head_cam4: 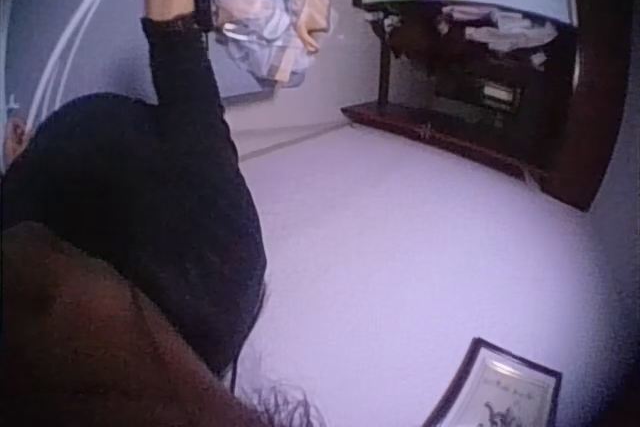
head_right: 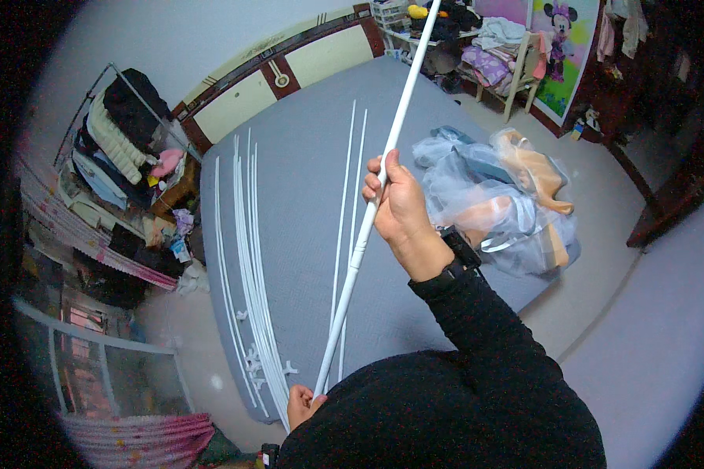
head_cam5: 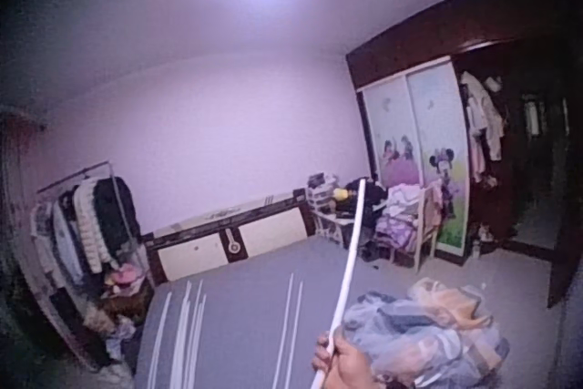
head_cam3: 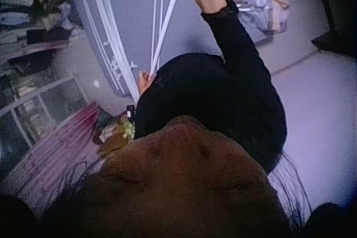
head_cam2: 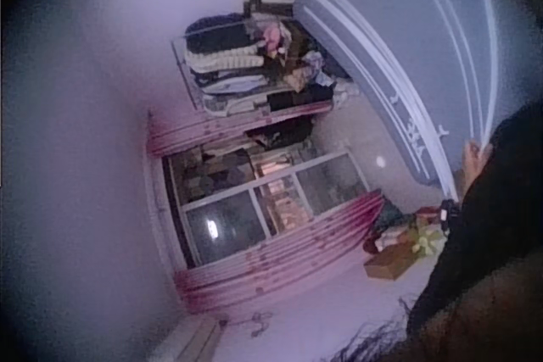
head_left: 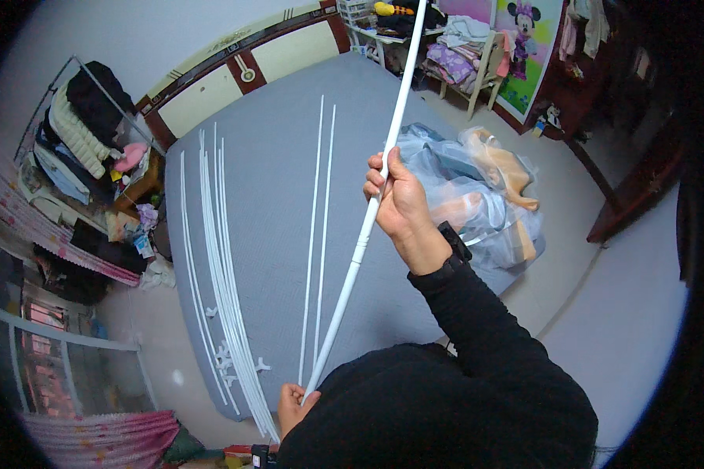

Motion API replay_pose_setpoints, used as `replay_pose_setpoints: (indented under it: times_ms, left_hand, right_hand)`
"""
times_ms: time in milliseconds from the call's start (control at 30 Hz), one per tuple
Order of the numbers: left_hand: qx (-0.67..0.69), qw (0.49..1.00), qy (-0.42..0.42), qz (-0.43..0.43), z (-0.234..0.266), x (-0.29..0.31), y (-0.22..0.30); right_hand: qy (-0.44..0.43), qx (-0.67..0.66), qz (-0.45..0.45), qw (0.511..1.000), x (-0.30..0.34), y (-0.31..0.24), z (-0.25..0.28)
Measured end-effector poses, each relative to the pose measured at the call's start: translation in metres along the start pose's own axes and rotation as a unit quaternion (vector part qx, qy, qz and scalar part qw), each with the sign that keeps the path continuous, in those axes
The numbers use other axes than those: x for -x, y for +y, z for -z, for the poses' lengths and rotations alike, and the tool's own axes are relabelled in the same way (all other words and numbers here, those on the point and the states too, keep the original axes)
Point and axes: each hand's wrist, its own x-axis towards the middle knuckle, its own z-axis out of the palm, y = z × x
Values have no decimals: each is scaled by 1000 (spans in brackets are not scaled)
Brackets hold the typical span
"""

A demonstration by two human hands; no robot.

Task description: The person repeatedly picks up two white plastic poles, aligns their ends, and pushes them together to form longer poles. After joining each pair, the person places the assembled pole on the bed. The process is repeated several times with different pairs of poles.

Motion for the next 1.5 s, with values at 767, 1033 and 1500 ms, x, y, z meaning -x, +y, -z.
replay_pose_setpoints:
  times_ms: [767,1033,1500]
  left_hand:
    - [-222,975,23,-11,11,4,7]
    - [-84,994,55,-31,3,0,2]
    - [-152,986,46,-53,4,5,4]
  right_hand:
    - [30,-31,2,999,-6,3,5]
    - [10,4,24,1000,-11,-1,12]
    - [32,-23,13,999,-15,-7,10]
